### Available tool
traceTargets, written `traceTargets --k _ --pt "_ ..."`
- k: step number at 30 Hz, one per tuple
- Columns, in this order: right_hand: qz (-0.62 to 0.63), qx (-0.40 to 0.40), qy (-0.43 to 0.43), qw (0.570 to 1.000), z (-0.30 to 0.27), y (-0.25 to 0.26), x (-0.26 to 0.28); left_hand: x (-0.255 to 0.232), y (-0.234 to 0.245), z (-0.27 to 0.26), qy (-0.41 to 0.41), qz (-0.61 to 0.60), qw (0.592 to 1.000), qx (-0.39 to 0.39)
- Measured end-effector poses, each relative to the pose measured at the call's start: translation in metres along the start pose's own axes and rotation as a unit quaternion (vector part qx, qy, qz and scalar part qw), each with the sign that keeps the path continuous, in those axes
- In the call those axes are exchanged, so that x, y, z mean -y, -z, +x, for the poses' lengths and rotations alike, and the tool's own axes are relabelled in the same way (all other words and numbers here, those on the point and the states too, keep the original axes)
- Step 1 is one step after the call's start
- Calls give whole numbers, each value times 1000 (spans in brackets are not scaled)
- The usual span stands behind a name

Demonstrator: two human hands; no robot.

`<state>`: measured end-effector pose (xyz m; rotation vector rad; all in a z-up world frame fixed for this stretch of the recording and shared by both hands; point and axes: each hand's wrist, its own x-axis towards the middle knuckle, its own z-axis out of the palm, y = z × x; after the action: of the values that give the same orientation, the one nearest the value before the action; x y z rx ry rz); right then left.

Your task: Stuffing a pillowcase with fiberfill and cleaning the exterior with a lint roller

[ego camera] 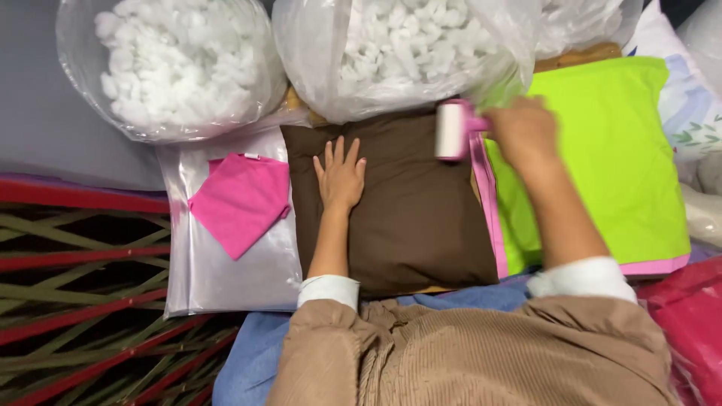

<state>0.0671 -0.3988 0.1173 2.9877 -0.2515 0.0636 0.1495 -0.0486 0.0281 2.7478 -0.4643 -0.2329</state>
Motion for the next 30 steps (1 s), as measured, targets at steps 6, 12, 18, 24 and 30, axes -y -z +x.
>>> traceTargets --k 6,12,18,24,30 --pt "159 27 49 986 -76 130 47 -31 52 -54 3 -78 989 -123" --pt "90 120 66 986 -90 61 58 28 -25 -90 38 26 998 -42" --pt "25 -35 10 999 -161 116 -1 -14 27 -125 4 -37 979 -201" --pt "95 7 102 990 -176 81 101 20 -59 -143 9 36 997 -61" --pt "-20 7 -8 1000 -202 86 -9 1 -1 -170 27 8 984 -179"
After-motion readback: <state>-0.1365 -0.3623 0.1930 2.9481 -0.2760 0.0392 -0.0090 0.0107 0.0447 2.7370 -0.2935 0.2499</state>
